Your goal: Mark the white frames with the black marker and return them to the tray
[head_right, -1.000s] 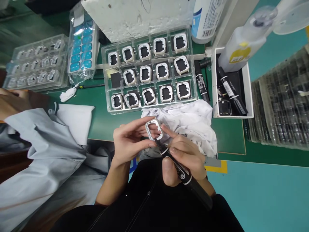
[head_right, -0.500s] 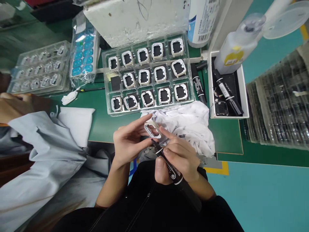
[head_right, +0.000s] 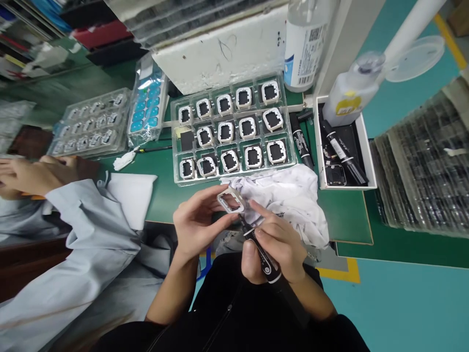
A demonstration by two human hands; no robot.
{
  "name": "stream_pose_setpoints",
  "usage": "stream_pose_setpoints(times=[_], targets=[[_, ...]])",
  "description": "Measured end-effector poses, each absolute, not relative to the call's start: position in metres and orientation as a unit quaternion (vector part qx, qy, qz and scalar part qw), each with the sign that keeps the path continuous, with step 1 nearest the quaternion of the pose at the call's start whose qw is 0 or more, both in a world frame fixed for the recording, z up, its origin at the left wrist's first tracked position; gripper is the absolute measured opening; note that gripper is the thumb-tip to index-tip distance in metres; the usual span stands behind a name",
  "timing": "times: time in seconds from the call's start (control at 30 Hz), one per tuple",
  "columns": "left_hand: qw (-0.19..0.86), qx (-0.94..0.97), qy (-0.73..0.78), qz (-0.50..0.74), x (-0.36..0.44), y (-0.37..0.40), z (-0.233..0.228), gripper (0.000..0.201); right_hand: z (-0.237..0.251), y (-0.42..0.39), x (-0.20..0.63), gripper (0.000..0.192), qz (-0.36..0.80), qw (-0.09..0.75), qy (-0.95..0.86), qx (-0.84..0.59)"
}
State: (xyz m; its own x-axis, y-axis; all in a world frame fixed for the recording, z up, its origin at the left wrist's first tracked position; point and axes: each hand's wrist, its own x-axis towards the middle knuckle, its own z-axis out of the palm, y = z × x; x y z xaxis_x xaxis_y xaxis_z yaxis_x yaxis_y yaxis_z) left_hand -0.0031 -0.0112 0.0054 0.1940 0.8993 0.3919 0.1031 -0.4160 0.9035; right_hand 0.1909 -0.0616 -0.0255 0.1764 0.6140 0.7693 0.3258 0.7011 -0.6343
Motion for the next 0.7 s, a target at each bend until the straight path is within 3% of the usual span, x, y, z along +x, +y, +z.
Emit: stream_pose_setpoints(times=[0.1, 0.23, 0.4, 0.7], targets=[[0.306, 0.686, 0.431, 0.500, -0.031, 0.020, 0.026, 0.052, -0.023, -0.055, 0.186, 0.043, 0.080, 0.715, -0.607, -0.336], [0.154, 0.735, 0.513, 0.415, -0.086, 0.089, 0.049, 0.045, -0.019, -0.051, 0.183, 0.042, 0.085, 0.710, -0.609, -0.344], [0.170, 0.794, 0.543, 0.216, -0.126, 0.147, 0.064, 0.050, -0.013, -0.051, 0.187, 0.049, 0.071, 0.693, -0.630, -0.343], [0.097, 0.807, 0.574, 0.101, -0.113, 0.154, 0.070, 0.061, -0.010, -0.051, 0.186, 0.051, 0.060, 0.684, -0.635, -0.353]])
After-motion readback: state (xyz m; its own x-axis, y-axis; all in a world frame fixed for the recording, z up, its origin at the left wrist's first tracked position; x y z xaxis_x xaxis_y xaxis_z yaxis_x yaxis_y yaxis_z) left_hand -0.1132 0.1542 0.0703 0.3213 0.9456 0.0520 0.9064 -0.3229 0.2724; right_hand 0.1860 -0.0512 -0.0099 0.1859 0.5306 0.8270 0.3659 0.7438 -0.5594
